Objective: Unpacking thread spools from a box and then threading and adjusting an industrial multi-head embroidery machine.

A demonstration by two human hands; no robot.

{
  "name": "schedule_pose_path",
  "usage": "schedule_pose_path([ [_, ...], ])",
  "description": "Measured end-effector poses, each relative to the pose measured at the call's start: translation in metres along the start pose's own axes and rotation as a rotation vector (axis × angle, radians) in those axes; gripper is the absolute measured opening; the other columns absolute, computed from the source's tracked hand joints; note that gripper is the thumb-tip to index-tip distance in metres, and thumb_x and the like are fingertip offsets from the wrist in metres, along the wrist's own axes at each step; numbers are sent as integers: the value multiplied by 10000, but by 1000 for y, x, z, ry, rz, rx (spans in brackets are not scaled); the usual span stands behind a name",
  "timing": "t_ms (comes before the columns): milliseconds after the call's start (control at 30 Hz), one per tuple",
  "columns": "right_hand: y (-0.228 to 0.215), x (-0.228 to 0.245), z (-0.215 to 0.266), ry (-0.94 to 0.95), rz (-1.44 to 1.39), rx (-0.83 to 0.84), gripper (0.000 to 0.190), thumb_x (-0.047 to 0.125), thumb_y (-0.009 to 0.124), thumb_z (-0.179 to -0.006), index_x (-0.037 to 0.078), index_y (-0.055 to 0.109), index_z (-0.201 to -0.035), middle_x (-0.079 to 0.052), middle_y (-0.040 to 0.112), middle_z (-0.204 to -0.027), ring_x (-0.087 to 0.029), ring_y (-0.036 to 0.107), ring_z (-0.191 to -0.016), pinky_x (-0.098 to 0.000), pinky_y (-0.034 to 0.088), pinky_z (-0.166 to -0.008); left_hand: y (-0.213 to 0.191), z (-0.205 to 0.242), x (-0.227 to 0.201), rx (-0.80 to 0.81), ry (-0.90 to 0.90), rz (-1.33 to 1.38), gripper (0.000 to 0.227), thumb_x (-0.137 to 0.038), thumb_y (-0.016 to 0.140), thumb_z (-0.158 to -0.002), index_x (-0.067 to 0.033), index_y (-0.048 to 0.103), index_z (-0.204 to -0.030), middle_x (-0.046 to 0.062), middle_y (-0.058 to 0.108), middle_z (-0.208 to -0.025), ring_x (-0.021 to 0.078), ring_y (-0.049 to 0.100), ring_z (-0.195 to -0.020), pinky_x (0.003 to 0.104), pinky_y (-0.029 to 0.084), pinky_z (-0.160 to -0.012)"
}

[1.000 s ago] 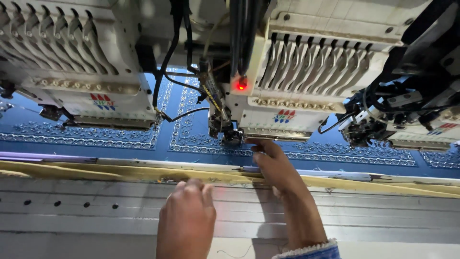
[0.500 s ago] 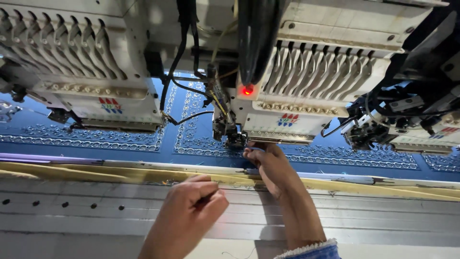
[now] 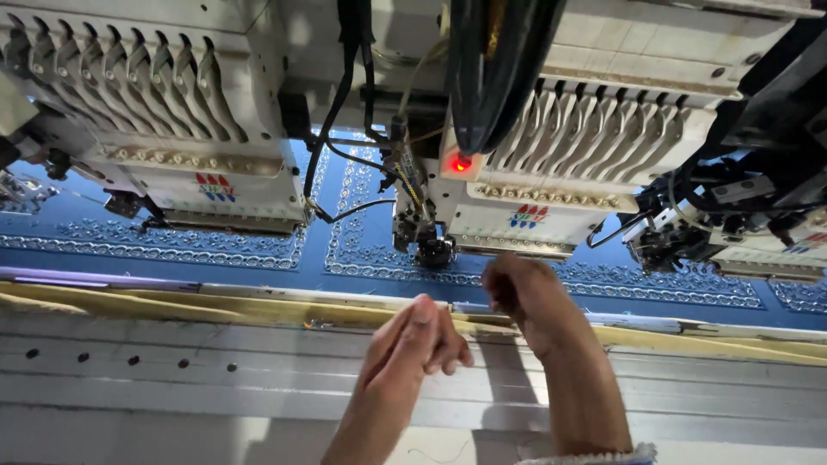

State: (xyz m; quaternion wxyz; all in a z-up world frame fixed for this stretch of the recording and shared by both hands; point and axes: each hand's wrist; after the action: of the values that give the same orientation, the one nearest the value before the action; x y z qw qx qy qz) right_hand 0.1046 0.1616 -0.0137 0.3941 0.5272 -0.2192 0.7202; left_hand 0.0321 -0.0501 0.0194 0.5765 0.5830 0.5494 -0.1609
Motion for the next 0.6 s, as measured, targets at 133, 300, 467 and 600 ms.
schedule_pose_path([
  [133,17,22,25,46,-415,28,182,202,575,-948,43,615,-870,-50,646,-780,-181,667,-705,-340,583,-703,3,1,24,-34,-84,79,375,-273,365,-1163,-72,414,-850,45,413,-818,185,465,-851,373,463,-925],
  [300,41,23,33,-52,-473,97,179,172,561,-962,43,682,-992,-3,565,-725,-109,519,-578,-265,418,-527,0,-1,21,-70,-65,36,369,-266,349,-1125,-44,461,-852,52,439,-823,181,474,-850,360,455,-956],
  [467,56,0,27,-236,-292,-67,211,224,581,-995,57,695,-934,64,436,-611,-25,321,-447,-245,231,-398,-3,-2,26,-151,-95,138,351,-252,385,-1119,-43,449,-844,42,405,-813,178,420,-819,351,419,-868],
  [600,59,-6,26,-276,-215,-150,177,185,623,-975,52,661,-864,82,455,-619,-15,308,-448,-252,200,-400,1,-1,36,-155,-99,103,351,-251,395,-1121,-46,431,-838,41,393,-810,178,386,-800,339,384,-806],
])
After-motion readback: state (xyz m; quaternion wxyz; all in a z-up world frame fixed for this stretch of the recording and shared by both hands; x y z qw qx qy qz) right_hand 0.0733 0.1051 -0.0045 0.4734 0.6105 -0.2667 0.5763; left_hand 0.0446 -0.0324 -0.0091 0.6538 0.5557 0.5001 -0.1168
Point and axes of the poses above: each hand's wrist, its own z-axis away from the middle knuckle, its own y-axis out of the palm, x = y × z
